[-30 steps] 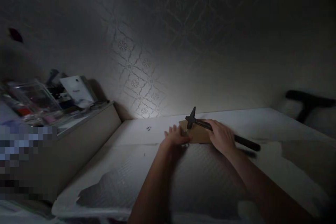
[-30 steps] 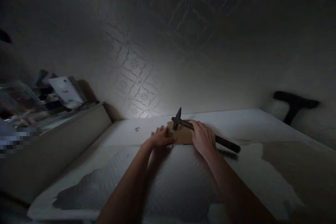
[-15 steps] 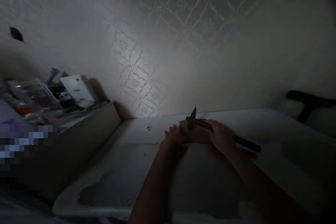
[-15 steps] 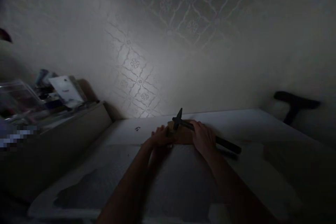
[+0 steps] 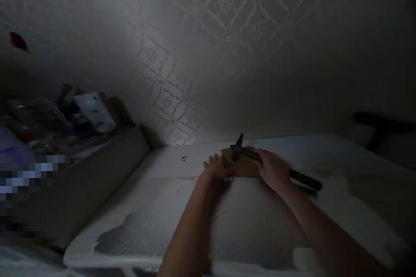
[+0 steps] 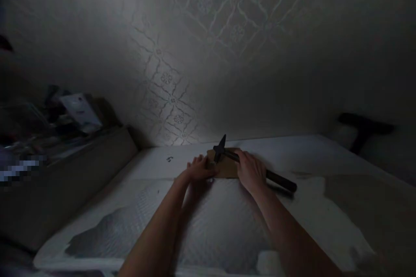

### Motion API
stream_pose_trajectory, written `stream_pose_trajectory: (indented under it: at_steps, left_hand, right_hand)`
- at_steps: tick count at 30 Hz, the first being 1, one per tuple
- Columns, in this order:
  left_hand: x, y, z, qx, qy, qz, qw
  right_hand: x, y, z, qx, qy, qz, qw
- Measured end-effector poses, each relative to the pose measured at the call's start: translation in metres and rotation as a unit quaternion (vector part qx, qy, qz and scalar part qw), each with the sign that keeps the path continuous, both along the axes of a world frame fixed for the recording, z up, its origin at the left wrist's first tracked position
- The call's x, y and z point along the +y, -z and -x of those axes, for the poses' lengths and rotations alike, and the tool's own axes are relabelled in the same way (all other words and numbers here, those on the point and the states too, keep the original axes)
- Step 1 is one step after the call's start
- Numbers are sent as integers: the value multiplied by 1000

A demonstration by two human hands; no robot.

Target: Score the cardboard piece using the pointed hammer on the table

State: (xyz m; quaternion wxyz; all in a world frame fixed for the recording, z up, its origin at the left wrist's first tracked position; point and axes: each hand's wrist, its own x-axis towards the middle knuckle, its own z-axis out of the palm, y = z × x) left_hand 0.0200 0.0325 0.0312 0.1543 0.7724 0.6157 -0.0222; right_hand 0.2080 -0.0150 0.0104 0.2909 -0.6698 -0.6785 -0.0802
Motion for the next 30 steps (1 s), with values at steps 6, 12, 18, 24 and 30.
stream_pose_trajectory:
  at_steps: [6,12,18,24,30]
  left_hand:
    - [1,2,1,0,7,-3,1000]
    - [1,2,0,-1,3,-6,1000]
    - [1,2,1,-5,0,3,1000]
    - [0,2,1,0,4,-1,1000]
    - [0,2,1,-1,7,-1,1000]
  right_hand:
    - [0,0,0,15,-5,-16,1000]
    - [-1,-1,-1,15,-14,-21,1000]
    - [-2,-3,0,22,-26,-23,999]
    - [-4,-5,1,18,-19,-21,999]
    - [-3,-4,1,15,-18,-15,1000]
